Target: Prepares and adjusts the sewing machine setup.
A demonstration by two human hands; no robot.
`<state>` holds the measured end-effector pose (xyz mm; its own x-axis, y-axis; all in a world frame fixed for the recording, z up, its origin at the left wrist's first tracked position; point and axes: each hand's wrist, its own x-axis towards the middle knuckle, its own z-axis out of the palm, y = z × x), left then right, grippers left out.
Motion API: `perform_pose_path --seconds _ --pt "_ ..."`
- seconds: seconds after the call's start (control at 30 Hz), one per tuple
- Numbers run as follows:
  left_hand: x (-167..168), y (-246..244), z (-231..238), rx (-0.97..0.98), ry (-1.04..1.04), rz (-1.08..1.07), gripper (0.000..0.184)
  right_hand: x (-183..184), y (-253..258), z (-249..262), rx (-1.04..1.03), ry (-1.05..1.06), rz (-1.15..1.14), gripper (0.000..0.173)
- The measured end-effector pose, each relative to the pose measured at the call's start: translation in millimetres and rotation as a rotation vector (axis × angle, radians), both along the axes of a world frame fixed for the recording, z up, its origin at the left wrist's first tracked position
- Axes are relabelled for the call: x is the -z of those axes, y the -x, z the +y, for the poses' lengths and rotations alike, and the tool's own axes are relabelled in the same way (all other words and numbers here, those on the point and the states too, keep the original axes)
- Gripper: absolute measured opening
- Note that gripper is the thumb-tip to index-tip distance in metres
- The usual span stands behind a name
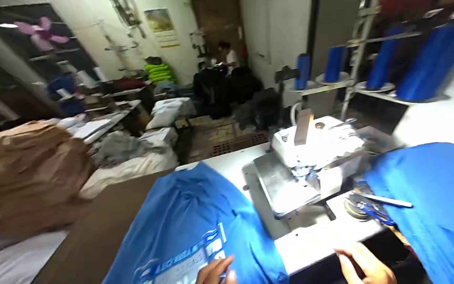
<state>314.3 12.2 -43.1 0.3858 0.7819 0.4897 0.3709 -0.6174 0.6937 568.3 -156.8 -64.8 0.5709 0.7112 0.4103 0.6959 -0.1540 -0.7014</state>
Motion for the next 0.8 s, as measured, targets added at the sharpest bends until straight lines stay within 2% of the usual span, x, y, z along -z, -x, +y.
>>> perform_pose_path --seconds 0.07,0.17,0.27,0.33,0.43,0.57,0.63,0.7,0.77,0.8 --pt "-33 -62 23 0.164 -0.016 -0.105 0.028 -23 -16 31 0.060 -0.118 -0.076 0.019" --pt "-76 -141 66 0.217 0.046 -0.251 0.044 -41 -36 87 0.052 -0.247 -0.205 0.019" --pt "-107 -203 103 0.338 0.344 -0.350 0.057 -51 -47 124 0.034 -0.179 -0.298 0.022" --pt "-112 -229 117 0.362 0.405 -0.332 0.046 -54 -51 140 0.076 -0.122 -0.351 0.024" --pt "-103 -240 142 0.501 0.430 -0.330 0.040 -60 -57 148 0.125 -0.086 -0.370 0.019" --pt "-98 -234 143 0.695 0.449 -0.419 0.042 -59 -57 149 0.143 -0.087 -0.378 0.018" --pt "-98 -237 148 0.670 0.514 -0.470 0.040 -59 -58 150 0.119 -0.057 -0.348 0.017" --pt "-81 -231 181 0.708 0.441 -0.477 0.036 -59 -58 148 0.051 -0.012 -0.265 0.019" --pt "-50 -222 241 1.045 0.213 -0.307 0.039 -63 -57 145 0.018 0.022 -0.215 0.021" --pt "-59 -231 211 0.861 0.292 -0.387 0.033 -66 -56 143 0.007 0.041 -0.187 0.021"
